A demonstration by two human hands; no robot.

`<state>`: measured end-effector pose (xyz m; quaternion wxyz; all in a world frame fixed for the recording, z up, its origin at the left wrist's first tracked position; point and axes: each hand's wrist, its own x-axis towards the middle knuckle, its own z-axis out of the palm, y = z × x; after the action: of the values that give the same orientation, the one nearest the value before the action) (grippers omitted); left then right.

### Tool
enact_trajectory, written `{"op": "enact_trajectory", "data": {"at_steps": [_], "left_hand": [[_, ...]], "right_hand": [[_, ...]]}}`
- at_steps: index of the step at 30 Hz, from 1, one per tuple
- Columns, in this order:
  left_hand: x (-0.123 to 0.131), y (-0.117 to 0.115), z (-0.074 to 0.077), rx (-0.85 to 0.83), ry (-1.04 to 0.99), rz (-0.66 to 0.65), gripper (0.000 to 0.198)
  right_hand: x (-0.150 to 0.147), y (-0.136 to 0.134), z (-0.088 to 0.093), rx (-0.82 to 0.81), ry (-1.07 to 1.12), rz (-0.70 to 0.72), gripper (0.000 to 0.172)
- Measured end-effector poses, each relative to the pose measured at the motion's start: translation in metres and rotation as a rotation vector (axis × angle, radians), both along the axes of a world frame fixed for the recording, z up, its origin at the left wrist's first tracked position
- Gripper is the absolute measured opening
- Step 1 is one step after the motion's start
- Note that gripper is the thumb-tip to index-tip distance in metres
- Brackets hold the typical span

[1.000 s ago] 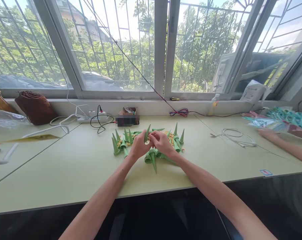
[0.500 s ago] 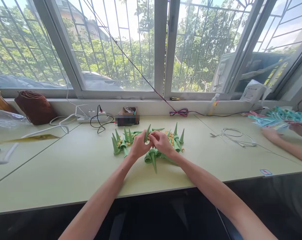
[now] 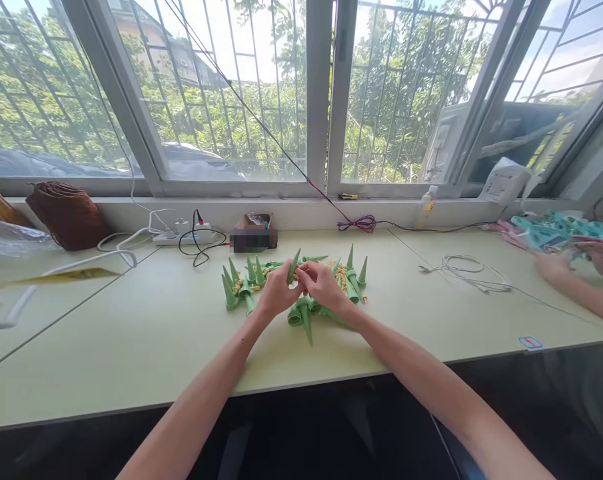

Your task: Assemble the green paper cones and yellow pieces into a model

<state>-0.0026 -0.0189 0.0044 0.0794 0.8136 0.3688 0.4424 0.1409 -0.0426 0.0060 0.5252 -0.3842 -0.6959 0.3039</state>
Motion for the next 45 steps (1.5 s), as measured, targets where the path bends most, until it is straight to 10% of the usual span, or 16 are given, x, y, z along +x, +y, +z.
{"op": "enact_trajectory", "data": {"at_steps": [45], "left_hand": [[-0.0014,0.0003,0.0004,-0.020,0.020,-0.016,0.014]], "right_hand": [[0.0008,-0.0028,0.0028,-0.009,-0.046,0.002,0.024]]}}
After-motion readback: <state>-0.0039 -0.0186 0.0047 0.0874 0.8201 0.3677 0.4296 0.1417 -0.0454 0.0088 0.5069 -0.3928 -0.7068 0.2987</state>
